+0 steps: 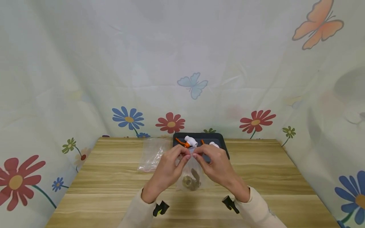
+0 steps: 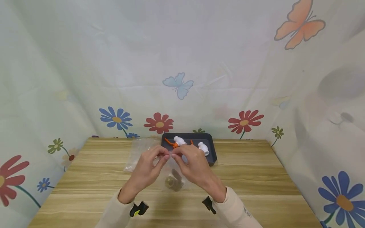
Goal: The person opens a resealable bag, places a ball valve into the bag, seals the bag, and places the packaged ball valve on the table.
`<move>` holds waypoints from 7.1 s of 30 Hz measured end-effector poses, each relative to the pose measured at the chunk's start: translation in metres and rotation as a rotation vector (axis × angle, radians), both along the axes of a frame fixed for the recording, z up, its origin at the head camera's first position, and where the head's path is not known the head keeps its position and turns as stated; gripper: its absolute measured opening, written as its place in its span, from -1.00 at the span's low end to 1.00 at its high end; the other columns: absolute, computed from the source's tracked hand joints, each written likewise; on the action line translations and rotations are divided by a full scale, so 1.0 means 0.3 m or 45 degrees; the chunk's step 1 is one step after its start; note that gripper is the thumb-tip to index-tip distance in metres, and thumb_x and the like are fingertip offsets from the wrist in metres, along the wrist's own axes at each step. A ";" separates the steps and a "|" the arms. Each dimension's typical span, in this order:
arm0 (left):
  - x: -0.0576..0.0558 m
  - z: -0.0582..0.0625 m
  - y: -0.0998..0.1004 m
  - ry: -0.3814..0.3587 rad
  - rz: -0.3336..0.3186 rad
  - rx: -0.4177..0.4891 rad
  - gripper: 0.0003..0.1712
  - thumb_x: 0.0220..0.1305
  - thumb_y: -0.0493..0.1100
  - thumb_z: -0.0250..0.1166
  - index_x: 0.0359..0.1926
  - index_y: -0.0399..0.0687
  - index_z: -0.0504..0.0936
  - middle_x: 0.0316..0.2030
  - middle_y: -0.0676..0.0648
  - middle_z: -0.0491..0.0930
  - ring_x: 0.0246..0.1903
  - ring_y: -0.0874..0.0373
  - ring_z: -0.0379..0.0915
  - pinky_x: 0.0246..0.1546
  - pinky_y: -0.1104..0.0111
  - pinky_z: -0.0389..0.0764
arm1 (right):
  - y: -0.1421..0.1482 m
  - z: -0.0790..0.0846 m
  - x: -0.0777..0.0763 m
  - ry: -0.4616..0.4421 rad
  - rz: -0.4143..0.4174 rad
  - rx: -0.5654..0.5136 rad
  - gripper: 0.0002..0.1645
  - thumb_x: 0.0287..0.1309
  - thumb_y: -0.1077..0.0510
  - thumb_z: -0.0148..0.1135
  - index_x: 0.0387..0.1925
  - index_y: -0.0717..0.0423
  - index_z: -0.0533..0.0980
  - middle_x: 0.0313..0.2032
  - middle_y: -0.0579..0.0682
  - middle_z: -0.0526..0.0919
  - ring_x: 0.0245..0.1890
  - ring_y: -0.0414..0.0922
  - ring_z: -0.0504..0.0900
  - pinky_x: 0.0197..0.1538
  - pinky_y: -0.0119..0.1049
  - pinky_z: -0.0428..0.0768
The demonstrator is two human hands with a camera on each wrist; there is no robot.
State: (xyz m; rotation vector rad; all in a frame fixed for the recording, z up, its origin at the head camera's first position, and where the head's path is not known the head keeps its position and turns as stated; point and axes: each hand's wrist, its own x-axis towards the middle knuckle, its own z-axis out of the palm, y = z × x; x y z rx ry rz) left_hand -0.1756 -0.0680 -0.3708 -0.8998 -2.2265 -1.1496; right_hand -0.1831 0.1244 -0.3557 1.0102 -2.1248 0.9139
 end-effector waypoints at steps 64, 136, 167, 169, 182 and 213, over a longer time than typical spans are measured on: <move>-0.018 -0.001 -0.088 -0.333 -0.071 -0.058 -0.92 0.33 -0.14 0.29 -0.18 0.01 0.62 -0.34 0.11 0.57 -0.34 0.28 0.41 -0.25 0.45 0.54 | 0.023 0.009 -0.007 0.006 -0.035 -0.007 -0.84 0.01 0.33 0.43 -0.33 0.11 0.62 -0.42 -0.05 0.72 -0.42 -0.24 0.62 -0.25 -0.27 0.63; -0.022 -0.040 -0.161 -0.372 -0.021 0.088 -0.89 0.35 -0.14 0.26 -0.19 -0.04 0.65 -0.39 0.07 0.61 -0.39 0.28 0.47 -0.34 0.45 0.56 | 0.036 0.033 -0.002 0.044 -0.023 -0.178 -0.77 -0.05 0.45 0.40 -0.34 0.14 0.64 -0.40 -0.06 0.70 -0.42 -0.20 0.59 -0.33 -0.49 0.53; -0.028 -0.092 -0.237 -0.390 -0.035 0.108 -0.92 0.34 -0.14 0.28 -0.21 0.03 0.68 -0.36 0.01 0.66 -0.38 0.28 0.50 -0.31 0.44 0.59 | 0.066 0.032 0.000 -0.006 -0.057 -0.277 -0.94 0.22 0.20 0.31 -0.35 0.12 0.64 -0.42 -0.05 0.68 -0.43 -0.28 0.53 -0.31 -0.54 0.47; -0.032 -0.092 -0.227 -0.396 -0.048 0.125 -0.92 0.33 -0.14 0.29 -0.20 0.01 0.68 -0.36 0.04 0.66 -0.37 0.29 0.52 -0.28 0.43 0.61 | 0.065 0.035 0.001 -0.006 -0.056 -0.287 -0.93 0.22 0.20 0.31 -0.35 0.13 0.64 -0.42 -0.05 0.68 -0.44 -0.27 0.52 -0.33 -0.53 0.46; -0.032 -0.093 -0.192 -0.332 -0.036 0.166 -0.94 0.28 -0.16 0.33 -0.25 -0.01 0.69 -0.40 0.05 0.65 -0.42 0.32 0.50 -0.34 0.44 0.58 | 0.069 0.035 0.003 0.016 -0.047 -0.323 -0.96 0.16 0.27 0.34 -0.37 0.19 0.62 -0.44 -0.03 0.67 -0.42 -0.27 0.52 -0.29 -0.55 0.47; -0.010 -0.074 -0.139 -0.297 -0.043 0.195 -0.91 0.29 -0.22 0.30 -0.20 -0.10 0.67 -0.31 -0.03 0.68 -0.27 0.24 0.56 -0.10 0.36 0.65 | 0.054 0.040 0.008 -0.011 -0.020 -0.336 -0.97 0.15 0.30 0.34 -0.38 0.19 0.62 -0.45 -0.03 0.66 -0.43 -0.26 0.53 -0.32 -0.55 0.47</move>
